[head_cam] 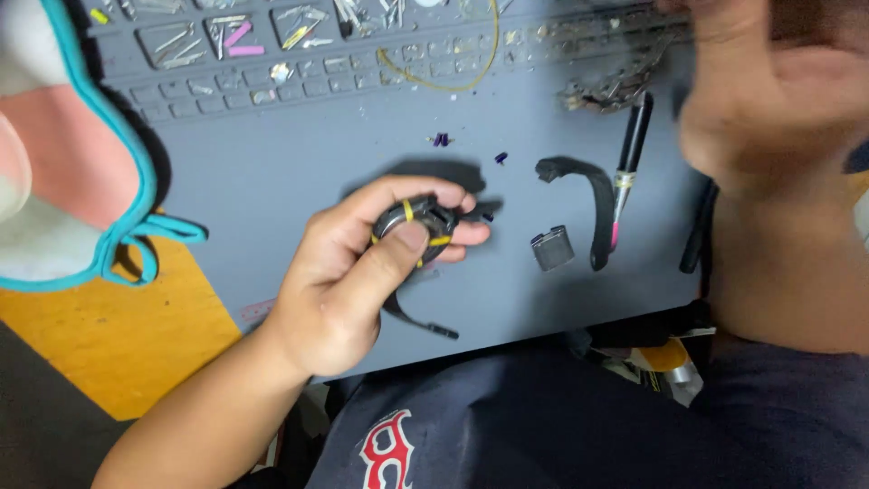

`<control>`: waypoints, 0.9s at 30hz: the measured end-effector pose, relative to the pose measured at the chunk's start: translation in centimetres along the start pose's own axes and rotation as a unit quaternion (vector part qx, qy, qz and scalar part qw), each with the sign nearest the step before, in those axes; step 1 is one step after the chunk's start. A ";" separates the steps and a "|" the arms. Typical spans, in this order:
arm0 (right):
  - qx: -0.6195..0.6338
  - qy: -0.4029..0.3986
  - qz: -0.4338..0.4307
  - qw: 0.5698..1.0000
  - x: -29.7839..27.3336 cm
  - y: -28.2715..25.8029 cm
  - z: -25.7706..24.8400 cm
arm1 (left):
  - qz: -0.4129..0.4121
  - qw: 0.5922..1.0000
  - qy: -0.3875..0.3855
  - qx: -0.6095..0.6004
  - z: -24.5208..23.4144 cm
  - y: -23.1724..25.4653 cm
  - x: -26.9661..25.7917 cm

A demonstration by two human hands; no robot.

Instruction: The person uses tweezers and a screwdriver to manipulate small components on a disassembled watch held in their left hand. They remove and insert tiny screws and parts while working over a grey mat with scattered tools and watch pieces.

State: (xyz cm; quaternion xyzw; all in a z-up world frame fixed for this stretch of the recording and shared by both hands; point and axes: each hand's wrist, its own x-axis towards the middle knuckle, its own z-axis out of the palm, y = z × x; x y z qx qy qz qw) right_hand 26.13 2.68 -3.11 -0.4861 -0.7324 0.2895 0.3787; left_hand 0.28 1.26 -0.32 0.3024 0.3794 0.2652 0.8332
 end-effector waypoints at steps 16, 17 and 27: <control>0.057 -0.057 0.084 0.993 -0.6 -10.3 4.0 | 0.028 0.998 -0.051 0.017 0.6 -1.0 -1.2; 0.060 -0.047 0.084 0.994 -0.7 -10.2 4.1 | 0.041 0.998 -0.045 0.019 0.6 -1.1 -1.2; 0.096 -0.014 0.061 0.993 -0.6 -9.7 5.1 | 0.046 0.997 -0.054 0.008 0.6 -0.9 -1.3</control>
